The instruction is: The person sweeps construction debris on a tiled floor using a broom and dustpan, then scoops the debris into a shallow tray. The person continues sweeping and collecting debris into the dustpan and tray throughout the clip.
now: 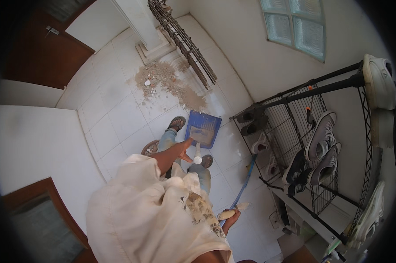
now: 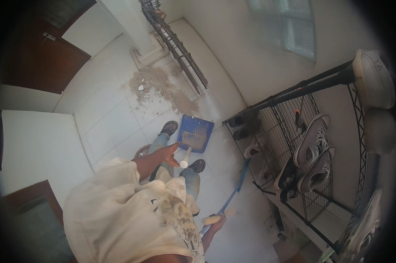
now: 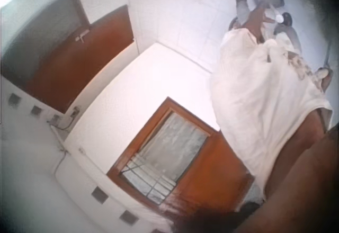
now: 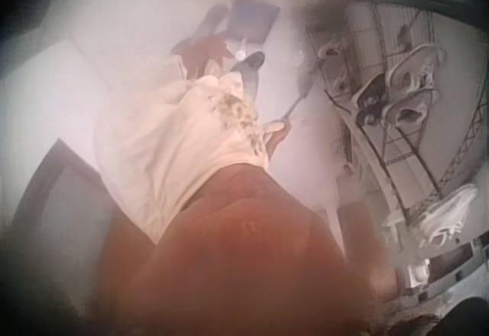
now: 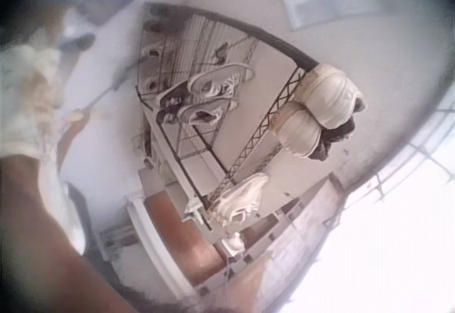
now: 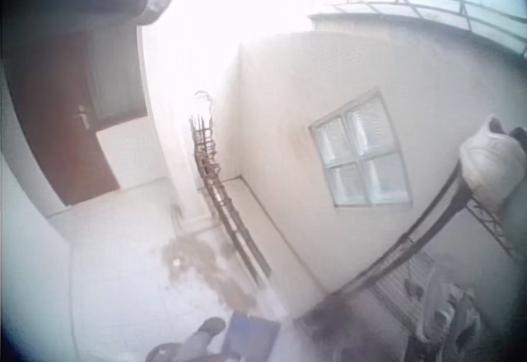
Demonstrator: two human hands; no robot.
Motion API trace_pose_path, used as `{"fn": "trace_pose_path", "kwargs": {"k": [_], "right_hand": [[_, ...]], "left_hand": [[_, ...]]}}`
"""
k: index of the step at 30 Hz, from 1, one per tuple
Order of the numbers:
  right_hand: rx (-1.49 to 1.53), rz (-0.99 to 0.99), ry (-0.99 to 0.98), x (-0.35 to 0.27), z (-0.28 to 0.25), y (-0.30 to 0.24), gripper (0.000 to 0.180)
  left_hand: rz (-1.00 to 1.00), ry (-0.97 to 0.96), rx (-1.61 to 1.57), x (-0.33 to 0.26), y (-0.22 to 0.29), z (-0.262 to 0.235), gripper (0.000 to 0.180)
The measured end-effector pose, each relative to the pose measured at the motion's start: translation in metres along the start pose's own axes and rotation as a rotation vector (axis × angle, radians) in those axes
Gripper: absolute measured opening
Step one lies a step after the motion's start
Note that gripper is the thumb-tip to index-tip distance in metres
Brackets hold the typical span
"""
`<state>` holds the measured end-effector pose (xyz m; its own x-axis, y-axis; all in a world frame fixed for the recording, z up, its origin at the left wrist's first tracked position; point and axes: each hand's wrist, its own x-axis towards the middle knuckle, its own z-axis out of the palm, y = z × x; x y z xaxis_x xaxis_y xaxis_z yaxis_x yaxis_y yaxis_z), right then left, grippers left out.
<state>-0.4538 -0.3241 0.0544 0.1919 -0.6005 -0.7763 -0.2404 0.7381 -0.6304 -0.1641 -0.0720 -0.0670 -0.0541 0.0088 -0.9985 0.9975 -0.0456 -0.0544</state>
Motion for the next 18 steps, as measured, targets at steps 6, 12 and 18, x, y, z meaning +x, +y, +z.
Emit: {"fn": "trace_pose_path", "kwargs": {"k": [6,12,18], "right_hand": [[-0.433,-0.084,0.182,-0.041,0.014,0.019,0.028],[-0.237,0.085,0.225,-0.036,0.012,0.010,0.032],[0.040,0.299,-0.172,0.051,0.040,0.026,0.031]], "left_hand": [[-0.263,-0.279,-0.132,0.073,-0.012,0.045,0.054],[-0.214,-0.330,-0.214,0.002,0.017,-0.011,0.030],[-0.085,-0.547,0.013,-0.109,0.043,-0.151,0.034]]}}
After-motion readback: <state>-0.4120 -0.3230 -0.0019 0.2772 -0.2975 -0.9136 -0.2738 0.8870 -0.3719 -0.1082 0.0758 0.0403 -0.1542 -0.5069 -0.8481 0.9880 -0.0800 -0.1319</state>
